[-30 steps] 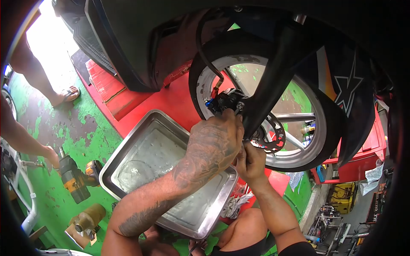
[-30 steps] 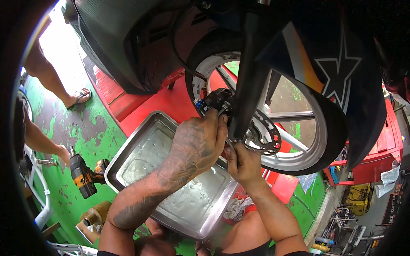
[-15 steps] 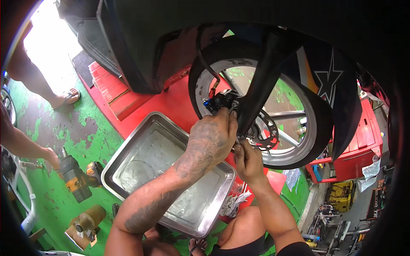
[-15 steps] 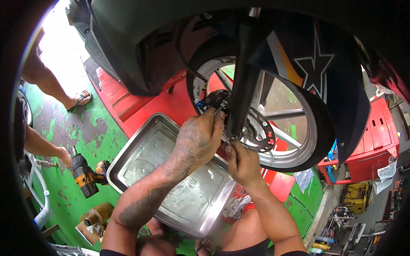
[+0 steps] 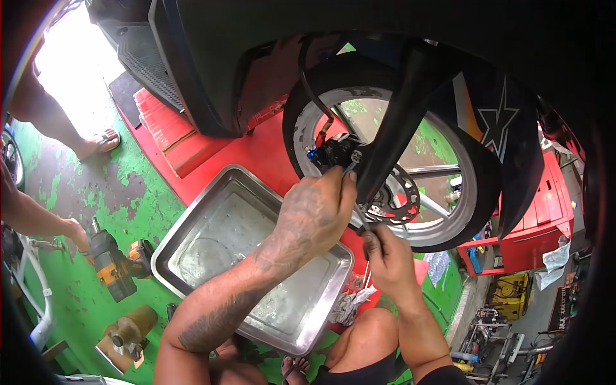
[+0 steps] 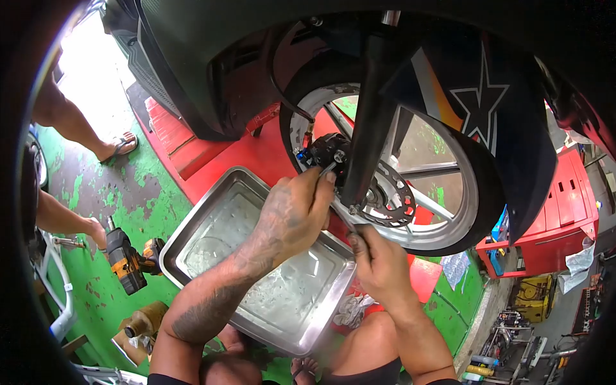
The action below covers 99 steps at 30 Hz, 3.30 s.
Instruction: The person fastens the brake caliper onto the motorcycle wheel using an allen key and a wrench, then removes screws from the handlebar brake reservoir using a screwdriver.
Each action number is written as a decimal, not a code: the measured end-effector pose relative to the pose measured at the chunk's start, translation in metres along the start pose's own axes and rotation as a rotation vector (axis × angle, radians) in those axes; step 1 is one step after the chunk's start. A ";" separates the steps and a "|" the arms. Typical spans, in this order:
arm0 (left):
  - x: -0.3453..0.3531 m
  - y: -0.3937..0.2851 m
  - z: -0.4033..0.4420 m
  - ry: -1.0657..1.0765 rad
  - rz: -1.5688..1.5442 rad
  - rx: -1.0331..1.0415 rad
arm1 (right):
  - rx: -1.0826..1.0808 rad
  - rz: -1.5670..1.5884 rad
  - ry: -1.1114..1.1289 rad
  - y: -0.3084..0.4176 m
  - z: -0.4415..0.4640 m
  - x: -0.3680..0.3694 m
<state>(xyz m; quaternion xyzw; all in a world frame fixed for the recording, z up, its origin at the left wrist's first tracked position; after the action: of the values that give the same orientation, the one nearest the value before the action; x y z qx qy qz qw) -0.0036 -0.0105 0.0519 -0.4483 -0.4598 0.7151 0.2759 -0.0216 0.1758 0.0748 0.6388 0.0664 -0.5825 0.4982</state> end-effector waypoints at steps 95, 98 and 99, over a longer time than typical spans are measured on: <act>0.014 -0.003 0.002 0.448 -0.733 -0.519 | -0.175 -0.138 0.268 0.036 0.057 -0.035; 0.013 -0.003 0.003 0.432 -0.700 -0.510 | -0.194 -0.148 0.256 0.032 0.054 -0.033; 0.014 -0.002 0.003 0.432 -0.705 -0.507 | -0.198 -0.143 0.245 0.030 0.053 -0.031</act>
<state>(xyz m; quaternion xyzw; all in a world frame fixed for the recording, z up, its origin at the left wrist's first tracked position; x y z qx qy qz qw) -0.0125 0.0007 0.0487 -0.4566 -0.6756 0.3342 0.4726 -0.0477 0.1386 0.1260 0.6466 0.2286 -0.5249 0.5041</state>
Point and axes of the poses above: each hand's wrist, its own z-axis towards the middle knuckle, its own x-axis out of the palm, y = z × x, the point moved 5 cm from there along z, towards the middle knuckle, and after that the axes turned 15 degrees about -x, right-handed, at the moved point
